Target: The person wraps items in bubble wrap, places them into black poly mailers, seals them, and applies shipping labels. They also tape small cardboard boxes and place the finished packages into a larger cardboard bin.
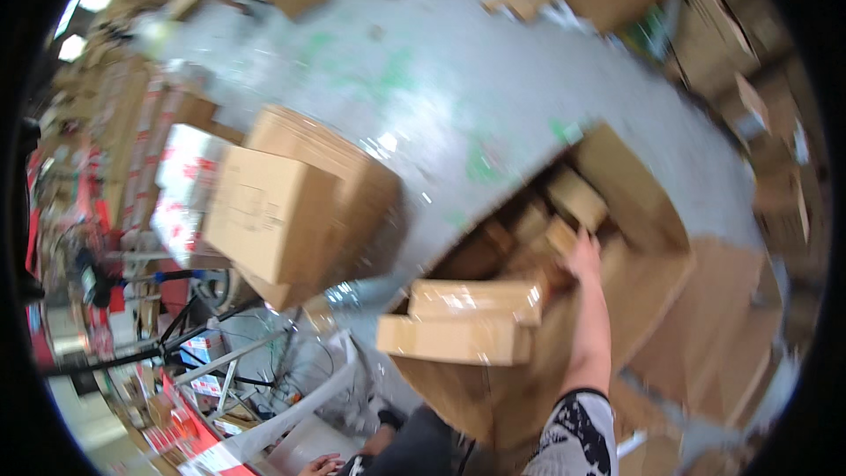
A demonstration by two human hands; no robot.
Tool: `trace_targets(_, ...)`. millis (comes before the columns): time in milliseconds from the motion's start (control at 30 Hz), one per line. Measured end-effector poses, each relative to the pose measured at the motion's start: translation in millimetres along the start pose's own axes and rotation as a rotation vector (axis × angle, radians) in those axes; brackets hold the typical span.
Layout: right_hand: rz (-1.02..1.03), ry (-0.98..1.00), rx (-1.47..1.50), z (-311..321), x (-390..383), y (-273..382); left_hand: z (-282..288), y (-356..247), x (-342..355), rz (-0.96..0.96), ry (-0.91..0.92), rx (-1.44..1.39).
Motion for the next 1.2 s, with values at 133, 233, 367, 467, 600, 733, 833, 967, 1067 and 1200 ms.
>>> trace_targets(133, -0.137, 0.249, -0.300, -11, 42, 7, -6, -2, 18, -0.056, -0.013, 0.041)
trace_targets(233, 0.233, 0.074, -0.472, -21, 6, 96, -3, 7, 8, -0.057, -0.078, 0.113)
trace_targets(367, 0.652, -0.144, -0.734, 70, -105, 177, 3, 8, 12, -0.094, -0.154, 0.267)
trace_targets(467, 0.917, 0.007, -0.705, 191, -222, 256, 10, 27, 25, -0.139, -0.267, 0.444)
trace_targets(600, 1.397, 0.004, -0.787, 305, -441, 395, 0, -33, 32, -0.546, -0.282, 0.346)
trace_targets(733, 1.830, 0.305, -1.079, 318, -669, 531, -27, -90, -59, -0.898, -0.257, -0.078)
trace_targets(833, 2.289, 0.423, -0.951, 295, -814, 586, -10, -95, -197, -1.212, -0.432, -0.225)
trace_targets(967, 2.728, 0.509, -0.746, 211, -923, 605, -8, -12, -410, -1.462, -0.757, -0.279)
trace_targets(1067, 3.086, 0.314, -0.398, 95, -937, 592, -21, 70, -475, -0.978, -1.041, -0.092)
trace_targets(1200, 3.227, 0.281, -0.226, -97, -916, 562, -26, 142, -412, -0.261, -1.416, 0.009)
Point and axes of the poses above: each hand's wrist, its own x-axis towards the middle knuckle, its own z-axis out of the back of the hand, y = z × x, the point moved 5 cm from there along x, towards the middle knuckle, and after that the axes turned 10 degrees about y, right-handed, at the moved point
